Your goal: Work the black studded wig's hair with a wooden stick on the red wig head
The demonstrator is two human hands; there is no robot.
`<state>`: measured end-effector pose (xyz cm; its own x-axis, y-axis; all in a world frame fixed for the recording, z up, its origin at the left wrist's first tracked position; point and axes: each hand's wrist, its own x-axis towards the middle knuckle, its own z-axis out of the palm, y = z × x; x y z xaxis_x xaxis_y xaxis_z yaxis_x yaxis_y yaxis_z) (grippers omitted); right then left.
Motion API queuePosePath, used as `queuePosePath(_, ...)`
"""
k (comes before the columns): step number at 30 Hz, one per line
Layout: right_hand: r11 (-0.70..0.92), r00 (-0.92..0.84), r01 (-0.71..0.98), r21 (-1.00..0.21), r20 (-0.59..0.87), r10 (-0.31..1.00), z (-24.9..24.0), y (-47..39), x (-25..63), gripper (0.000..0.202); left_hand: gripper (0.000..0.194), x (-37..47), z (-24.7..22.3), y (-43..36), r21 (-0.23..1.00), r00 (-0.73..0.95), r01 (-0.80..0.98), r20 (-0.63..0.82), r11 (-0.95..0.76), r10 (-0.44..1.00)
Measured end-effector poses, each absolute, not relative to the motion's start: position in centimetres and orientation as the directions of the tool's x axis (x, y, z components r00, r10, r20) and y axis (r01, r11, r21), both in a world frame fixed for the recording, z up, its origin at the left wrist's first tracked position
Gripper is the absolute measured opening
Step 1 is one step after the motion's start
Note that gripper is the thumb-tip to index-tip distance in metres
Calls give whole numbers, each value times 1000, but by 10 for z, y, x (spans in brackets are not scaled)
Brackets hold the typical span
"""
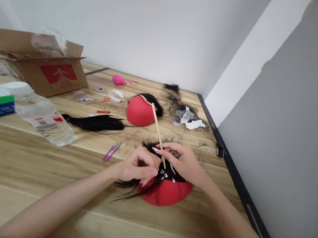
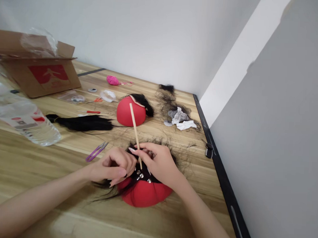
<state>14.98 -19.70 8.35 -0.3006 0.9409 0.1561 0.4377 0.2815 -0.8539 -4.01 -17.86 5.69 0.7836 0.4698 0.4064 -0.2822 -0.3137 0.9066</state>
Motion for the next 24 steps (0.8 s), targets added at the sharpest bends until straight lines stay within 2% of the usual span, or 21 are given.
queuePosePath(4, 260, -316, 499, -827, 106, 943, 87, -191, 145, 21, 58, -37, 60, -182, 862, 750, -320, 485, -394, 449)
queuePosePath(8, 256, -411, 495, -830, 36, 911, 96, -184, 143, 17, 55, -33, 67, -188, 793, 711, -336, 567, -509, 415)
queuePosePath(13, 418, -590, 465, -780, 79, 804, 105, -176, 144, 19, 49, -29, 68, -199, 673, 662, -294, 656, -678, 364)
queuePosePath(19, 514, -694, 506, -693, 27, 719, 114, -170, 141, 17, 32, -19, 54, -210, 456, 579, -199, 769, -868, 271)
queuePosePath(24, 542, -745, 533, -650, -56, 665, 120, -163, 130, 13, 24, -10, 42, -219, 171, 477, -28, 868, -985, 137)
